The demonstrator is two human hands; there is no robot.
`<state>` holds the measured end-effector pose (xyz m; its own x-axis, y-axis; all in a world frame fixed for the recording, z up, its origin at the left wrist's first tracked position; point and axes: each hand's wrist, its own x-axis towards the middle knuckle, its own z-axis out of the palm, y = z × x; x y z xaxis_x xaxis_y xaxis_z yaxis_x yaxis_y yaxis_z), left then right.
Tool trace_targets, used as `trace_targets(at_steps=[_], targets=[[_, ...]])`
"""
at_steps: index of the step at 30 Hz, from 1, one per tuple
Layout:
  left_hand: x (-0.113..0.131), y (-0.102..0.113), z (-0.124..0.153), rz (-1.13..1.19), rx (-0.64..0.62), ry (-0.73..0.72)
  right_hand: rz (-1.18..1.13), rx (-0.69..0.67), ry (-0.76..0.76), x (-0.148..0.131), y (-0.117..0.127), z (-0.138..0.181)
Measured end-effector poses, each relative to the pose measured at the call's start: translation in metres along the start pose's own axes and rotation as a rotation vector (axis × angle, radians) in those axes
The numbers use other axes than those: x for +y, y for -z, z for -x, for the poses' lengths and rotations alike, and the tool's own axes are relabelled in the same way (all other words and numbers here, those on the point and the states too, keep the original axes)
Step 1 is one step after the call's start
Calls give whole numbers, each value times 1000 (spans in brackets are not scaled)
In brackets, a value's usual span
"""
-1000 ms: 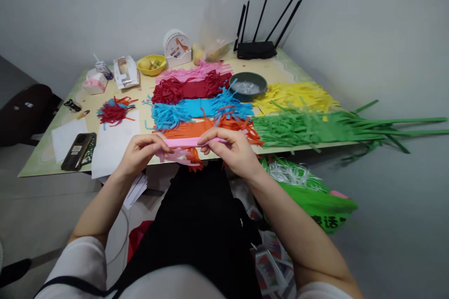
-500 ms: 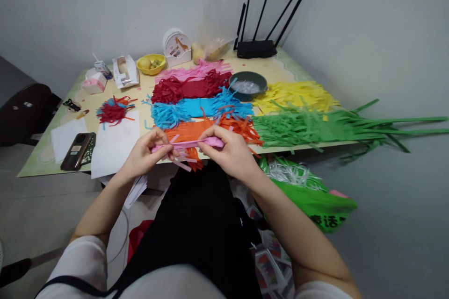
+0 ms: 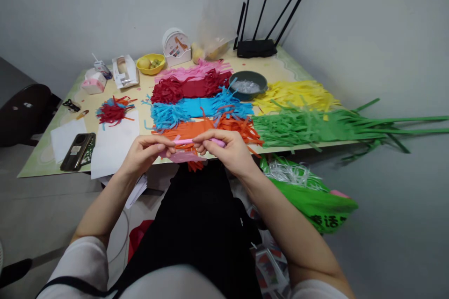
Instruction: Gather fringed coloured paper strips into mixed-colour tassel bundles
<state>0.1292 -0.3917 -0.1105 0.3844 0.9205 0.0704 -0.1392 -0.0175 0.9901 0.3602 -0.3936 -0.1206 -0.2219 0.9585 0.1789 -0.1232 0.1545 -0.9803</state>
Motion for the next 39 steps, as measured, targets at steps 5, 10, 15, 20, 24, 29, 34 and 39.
trace_targets(at_steps=[5, 10, 15, 20, 24, 29, 34, 39], targets=[[5, -3, 2, -243, 49, -72, 321, 6, 112, -9, 2, 3], [10, -6, 2, -546, 135, -163, 574, 108, 152, -11, -1, 5], [3, -5, 3, -440, 129, -190, 324, 69, 44, -9, -3, 3], [2, -5, 5, -422, 147, -168, 133, 95, 54, -2, -5, 6], [13, -6, 1, -661, 12, -195, 353, 16, 200, -3, -4, 7], [19, -11, -8, -713, -106, -128, 516, -69, 327, -11, -7, 8], [15, -14, -7, -473, -35, -69, 498, 18, 264, -10, -7, 12], [11, -13, -4, -200, 20, -49, 271, 22, 208, -9, -6, 12]])
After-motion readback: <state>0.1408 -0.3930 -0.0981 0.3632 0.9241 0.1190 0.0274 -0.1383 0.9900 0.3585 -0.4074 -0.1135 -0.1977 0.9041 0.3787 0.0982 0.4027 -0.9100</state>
